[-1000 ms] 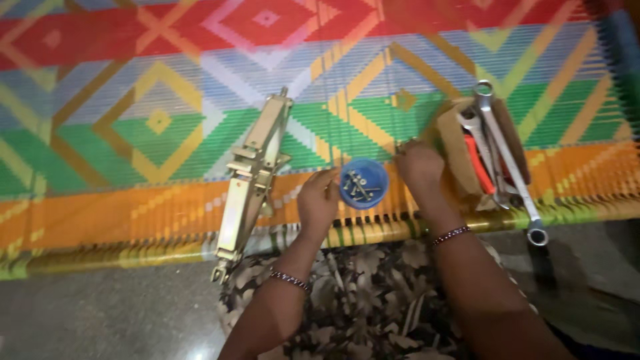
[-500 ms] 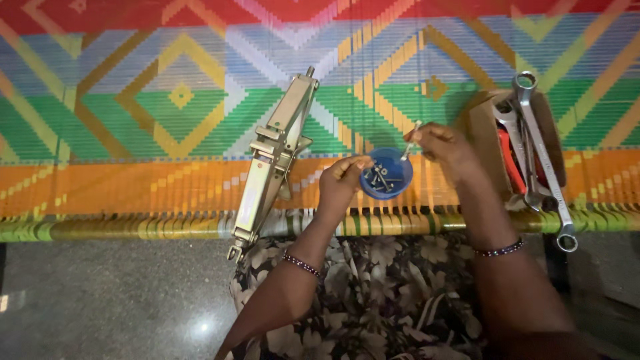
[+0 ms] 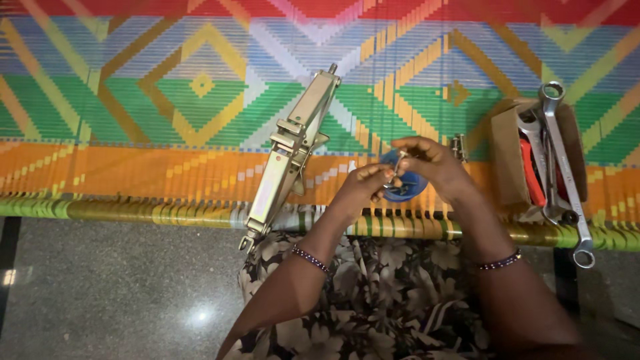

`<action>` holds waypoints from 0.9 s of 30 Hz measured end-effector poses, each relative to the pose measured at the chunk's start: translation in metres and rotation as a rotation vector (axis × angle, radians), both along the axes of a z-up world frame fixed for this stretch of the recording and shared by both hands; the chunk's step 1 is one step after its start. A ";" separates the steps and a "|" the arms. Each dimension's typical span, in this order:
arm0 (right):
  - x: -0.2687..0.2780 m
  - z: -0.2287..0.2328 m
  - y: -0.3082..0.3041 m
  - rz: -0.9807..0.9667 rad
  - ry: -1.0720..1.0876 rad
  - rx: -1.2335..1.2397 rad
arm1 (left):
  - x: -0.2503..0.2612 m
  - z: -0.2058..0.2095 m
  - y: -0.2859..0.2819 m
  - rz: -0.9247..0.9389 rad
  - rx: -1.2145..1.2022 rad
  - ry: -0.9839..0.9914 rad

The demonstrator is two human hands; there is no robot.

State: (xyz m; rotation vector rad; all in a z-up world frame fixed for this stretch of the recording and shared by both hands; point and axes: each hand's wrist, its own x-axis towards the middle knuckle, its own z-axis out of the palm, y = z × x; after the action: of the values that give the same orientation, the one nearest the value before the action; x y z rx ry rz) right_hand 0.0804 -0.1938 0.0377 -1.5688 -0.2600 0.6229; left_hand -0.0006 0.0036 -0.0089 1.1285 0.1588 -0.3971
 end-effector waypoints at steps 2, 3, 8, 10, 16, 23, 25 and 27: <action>0.003 -0.001 -0.003 0.008 -0.005 0.106 | 0.000 -0.002 -0.002 -0.002 -0.039 -0.009; 0.004 -0.001 -0.006 0.012 -0.005 0.067 | 0.000 -0.002 -0.002 -0.005 -0.059 -0.013; 0.003 0.003 -0.013 0.107 -0.139 -0.100 | 0.002 -0.009 -0.002 -0.012 0.056 -0.098; 0.002 0.005 -0.011 0.137 -0.193 -0.136 | 0.002 -0.011 -0.006 -0.002 0.062 -0.142; -0.007 0.020 0.001 0.127 -0.352 -0.219 | -0.001 0.000 -0.005 0.116 0.586 -0.462; -0.017 0.033 0.017 0.051 -0.530 -0.394 | -0.005 0.016 -0.010 0.252 0.749 -0.506; -0.015 0.039 0.010 0.027 -0.624 -0.357 | -0.005 0.018 -0.012 0.270 0.714 -0.580; -0.011 0.042 0.000 -0.002 -0.678 -0.365 | -0.002 0.018 -0.010 0.270 0.688 -0.667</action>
State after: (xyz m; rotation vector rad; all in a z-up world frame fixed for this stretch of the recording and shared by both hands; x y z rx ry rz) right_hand 0.0695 -0.1934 0.0802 -2.1029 -0.6784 0.1134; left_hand -0.0024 -0.0066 0.0092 1.8298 -0.1567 0.3179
